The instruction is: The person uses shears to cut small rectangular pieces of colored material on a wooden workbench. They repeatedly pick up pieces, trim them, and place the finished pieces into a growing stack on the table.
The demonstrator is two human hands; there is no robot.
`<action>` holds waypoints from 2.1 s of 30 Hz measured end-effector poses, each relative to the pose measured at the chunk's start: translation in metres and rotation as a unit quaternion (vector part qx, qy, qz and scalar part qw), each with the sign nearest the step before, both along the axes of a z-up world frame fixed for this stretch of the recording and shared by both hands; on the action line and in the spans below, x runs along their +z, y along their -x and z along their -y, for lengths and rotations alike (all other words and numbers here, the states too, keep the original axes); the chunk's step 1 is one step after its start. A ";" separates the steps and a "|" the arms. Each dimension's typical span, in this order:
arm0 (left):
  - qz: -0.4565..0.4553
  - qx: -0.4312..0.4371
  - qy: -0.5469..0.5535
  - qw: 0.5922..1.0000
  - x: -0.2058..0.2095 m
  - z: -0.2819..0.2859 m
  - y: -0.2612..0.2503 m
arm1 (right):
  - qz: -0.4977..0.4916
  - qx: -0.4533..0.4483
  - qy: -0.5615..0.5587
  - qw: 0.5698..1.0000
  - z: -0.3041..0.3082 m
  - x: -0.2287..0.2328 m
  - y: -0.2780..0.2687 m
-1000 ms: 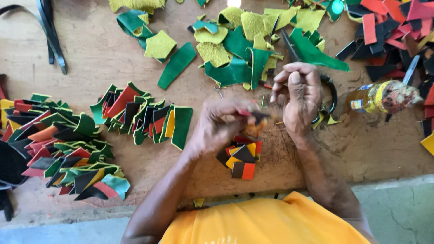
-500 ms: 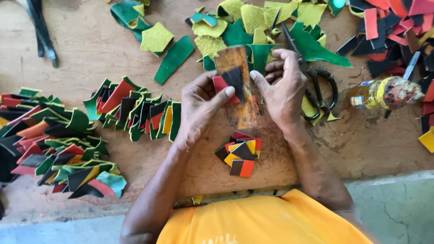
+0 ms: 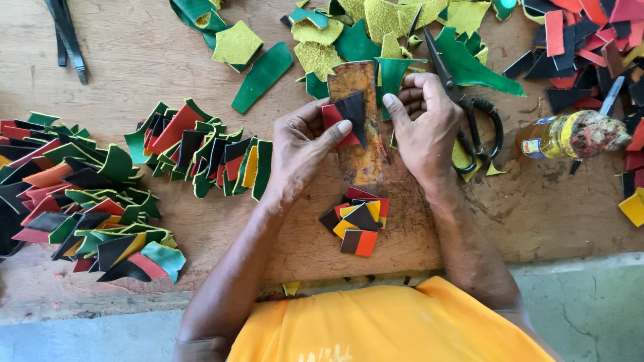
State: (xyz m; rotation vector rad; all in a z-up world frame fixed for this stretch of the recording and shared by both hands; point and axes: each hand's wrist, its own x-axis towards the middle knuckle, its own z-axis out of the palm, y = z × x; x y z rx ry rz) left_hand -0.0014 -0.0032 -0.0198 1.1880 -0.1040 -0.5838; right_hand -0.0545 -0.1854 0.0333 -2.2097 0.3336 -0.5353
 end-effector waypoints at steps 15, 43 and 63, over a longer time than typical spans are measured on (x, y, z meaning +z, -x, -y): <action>0.011 0.019 -0.036 0.999 -0.006 -0.002 -0.005 | 0.026 0.007 -0.003 1.000 0.014 -0.033 0.012; 0.062 0.011 -0.062 0.996 0.004 -0.006 -0.008 | 0.053 0.058 -0.286 0.955 0.029 -0.033 0.020; 0.050 0.015 -0.079 0.996 0.004 -0.006 -0.008 | 0.057 0.268 -0.504 0.819 0.050 -0.005 0.030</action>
